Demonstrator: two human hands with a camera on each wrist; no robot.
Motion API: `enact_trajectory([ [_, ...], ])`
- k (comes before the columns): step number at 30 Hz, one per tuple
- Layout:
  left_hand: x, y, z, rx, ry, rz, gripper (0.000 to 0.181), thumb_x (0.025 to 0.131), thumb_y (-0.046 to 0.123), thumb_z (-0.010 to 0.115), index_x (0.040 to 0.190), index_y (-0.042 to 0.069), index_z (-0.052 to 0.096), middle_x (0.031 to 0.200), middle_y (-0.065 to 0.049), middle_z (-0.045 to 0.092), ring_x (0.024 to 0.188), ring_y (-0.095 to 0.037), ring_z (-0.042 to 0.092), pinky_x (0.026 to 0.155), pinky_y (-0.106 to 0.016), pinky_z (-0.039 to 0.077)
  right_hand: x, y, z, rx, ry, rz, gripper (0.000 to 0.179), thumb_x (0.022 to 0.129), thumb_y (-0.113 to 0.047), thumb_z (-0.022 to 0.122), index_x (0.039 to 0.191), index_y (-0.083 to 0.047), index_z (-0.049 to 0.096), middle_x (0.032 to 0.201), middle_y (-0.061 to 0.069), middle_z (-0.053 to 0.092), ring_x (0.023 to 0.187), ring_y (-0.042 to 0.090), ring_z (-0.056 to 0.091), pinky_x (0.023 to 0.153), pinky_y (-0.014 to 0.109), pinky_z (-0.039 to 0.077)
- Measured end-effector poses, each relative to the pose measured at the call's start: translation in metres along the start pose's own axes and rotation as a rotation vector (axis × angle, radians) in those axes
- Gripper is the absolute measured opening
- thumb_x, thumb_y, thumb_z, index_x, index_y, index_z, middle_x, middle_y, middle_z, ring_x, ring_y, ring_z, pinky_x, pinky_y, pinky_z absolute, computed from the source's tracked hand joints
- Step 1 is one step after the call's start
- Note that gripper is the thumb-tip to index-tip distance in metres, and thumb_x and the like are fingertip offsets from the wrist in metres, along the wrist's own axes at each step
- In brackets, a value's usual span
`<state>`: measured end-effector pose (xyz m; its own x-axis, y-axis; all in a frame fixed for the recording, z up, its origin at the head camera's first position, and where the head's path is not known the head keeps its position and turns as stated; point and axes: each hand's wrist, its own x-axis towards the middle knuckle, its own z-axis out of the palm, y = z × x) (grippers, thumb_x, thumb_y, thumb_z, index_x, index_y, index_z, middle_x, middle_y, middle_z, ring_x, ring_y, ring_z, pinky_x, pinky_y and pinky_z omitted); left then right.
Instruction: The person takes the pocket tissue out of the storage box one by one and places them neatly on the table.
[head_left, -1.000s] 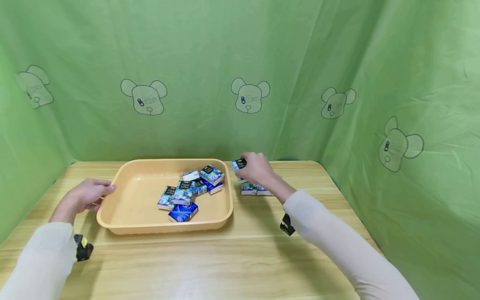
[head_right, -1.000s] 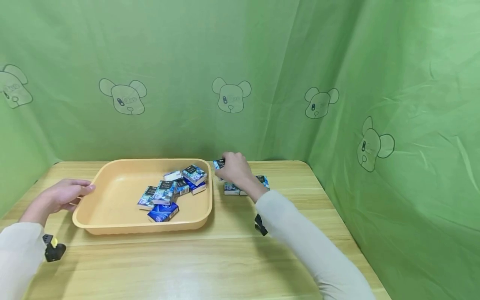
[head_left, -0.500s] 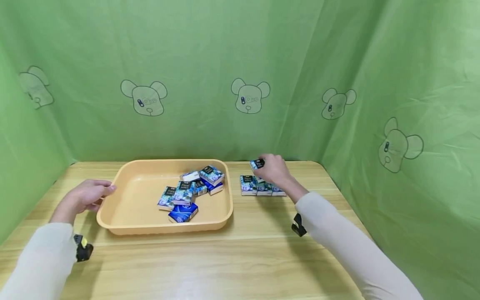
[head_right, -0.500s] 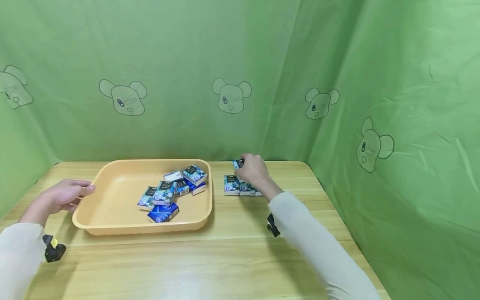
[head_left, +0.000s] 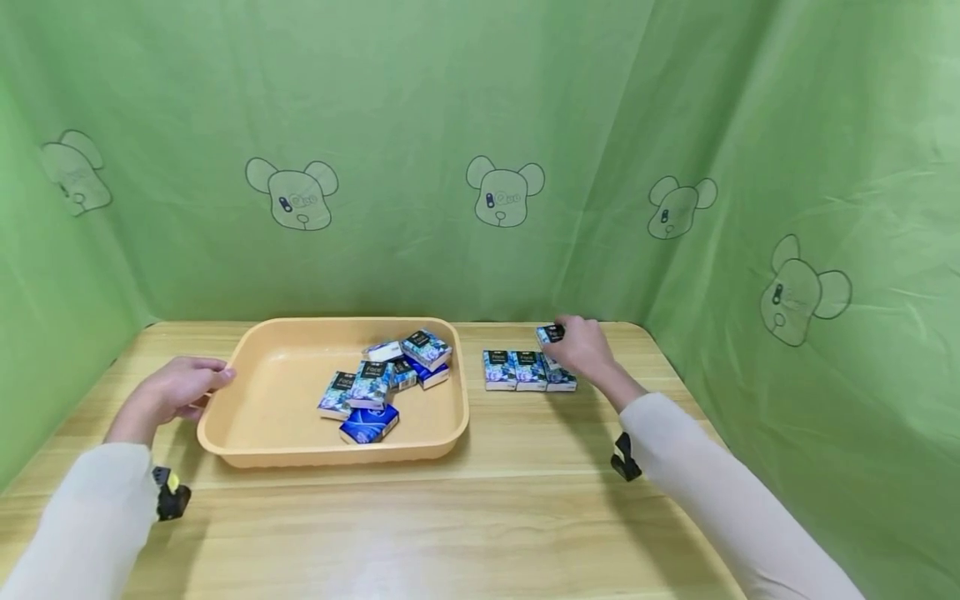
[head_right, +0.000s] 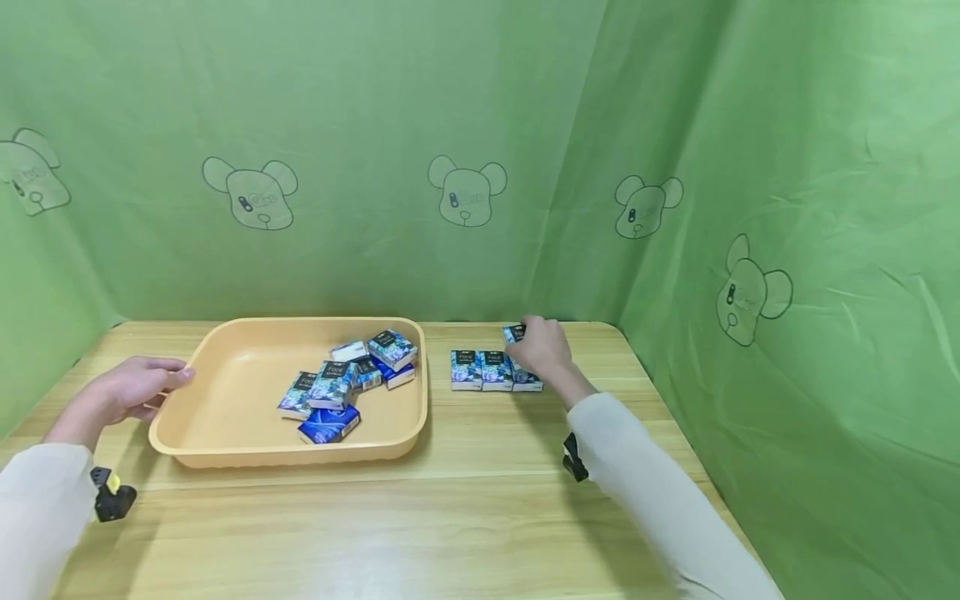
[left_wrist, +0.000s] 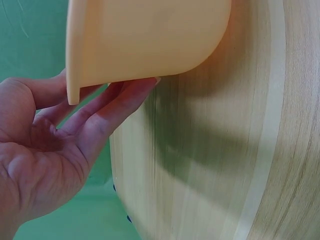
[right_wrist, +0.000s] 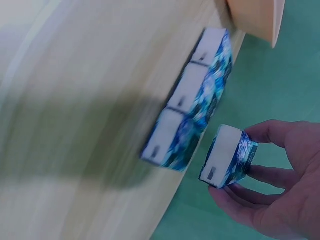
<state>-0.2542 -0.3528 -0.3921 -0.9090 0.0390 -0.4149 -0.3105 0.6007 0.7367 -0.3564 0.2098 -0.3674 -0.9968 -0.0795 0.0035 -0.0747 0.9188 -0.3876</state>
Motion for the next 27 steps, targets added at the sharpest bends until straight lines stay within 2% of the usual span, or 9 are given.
enact_trajectory([
  [2, 0.000, 0.000, 0.000, -0.002, 0.002, -0.001, 0.068, 0.109, 0.029, 0.041, 0.154, -0.014, 0.015, 0.147, -0.042, 0.036, 0.091, -0.015, 0.067, 0.075, -0.033, 0.062, -0.001, 0.007, -0.001, -0.014, 0.007, 0.004, 0.067, 0.093, -0.025, 0.069, 0.148, 0.004, 0.045, 0.123, 0.029, 0.066, 0.056, 0.020, 0.058, 0.058, 0.033, 0.053],
  [5, 0.000, 0.000, 0.000, -0.006, 0.003, -0.004, 0.068, 0.109, 0.030, 0.041, 0.154, -0.014, 0.015, 0.147, -0.042, 0.035, 0.091, -0.016, 0.067, 0.076, -0.034, 0.062, -0.003, 0.015, -0.002, -0.044, 0.018, 0.007, 0.066, 0.093, -0.027, 0.068, 0.147, 0.006, 0.047, 0.139, 0.031, 0.057, 0.088, 0.035, 0.067, 0.083, 0.046, 0.058],
  [7, 0.001, -0.001, 0.001, -0.007, 0.003, -0.005, 0.068, 0.109, 0.030, 0.041, 0.154, -0.014, 0.015, 0.147, -0.042, 0.035, 0.091, -0.016, 0.067, 0.076, -0.034, 0.062, -0.003, 0.020, -0.002, -0.054, 0.024, 0.010, 0.066, 0.092, -0.026, 0.067, 0.145, 0.008, 0.047, 0.141, 0.031, 0.055, 0.109, 0.044, 0.063, 0.097, 0.054, 0.054],
  [9, 0.001, -0.001, 0.001, -0.009, 0.004, -0.006, 0.068, 0.109, 0.030, 0.042, 0.154, -0.014, 0.015, 0.147, -0.042, 0.035, 0.090, -0.016, 0.067, 0.076, -0.034, 0.062, -0.003, 0.025, -0.003, -0.061, 0.030, 0.012, 0.068, 0.092, -0.026, 0.067, 0.145, 0.010, 0.046, 0.142, 0.033, 0.053, 0.123, 0.049, 0.056, 0.105, 0.057, 0.048],
  [13, 0.001, 0.000, 0.001, -0.007, 0.006, -0.006, 0.068, 0.109, 0.029, 0.042, 0.154, -0.014, 0.015, 0.147, -0.042, 0.036, 0.090, -0.015, 0.067, 0.075, -0.033, 0.062, -0.003, 0.034, -0.003, -0.054, 0.031, 0.023, 0.070, 0.091, -0.025, 0.068, 0.145, 0.012, 0.044, 0.142, 0.035, 0.051, 0.127, 0.052, 0.051, 0.108, 0.059, 0.045],
  [27, 0.002, -0.001, 0.002, -0.017, 0.008, 0.001, 0.067, 0.109, 0.029, 0.041, 0.154, -0.014, 0.016, 0.146, -0.041, 0.036, 0.089, -0.014, 0.067, 0.074, -0.033, 0.062, 0.000, 0.058, 0.002, -0.046, 0.014, 0.082, 0.071, 0.088, -0.022, 0.071, 0.143, 0.014, 0.044, 0.137, 0.038, 0.053, 0.119, 0.052, 0.055, 0.103, 0.059, 0.049],
])
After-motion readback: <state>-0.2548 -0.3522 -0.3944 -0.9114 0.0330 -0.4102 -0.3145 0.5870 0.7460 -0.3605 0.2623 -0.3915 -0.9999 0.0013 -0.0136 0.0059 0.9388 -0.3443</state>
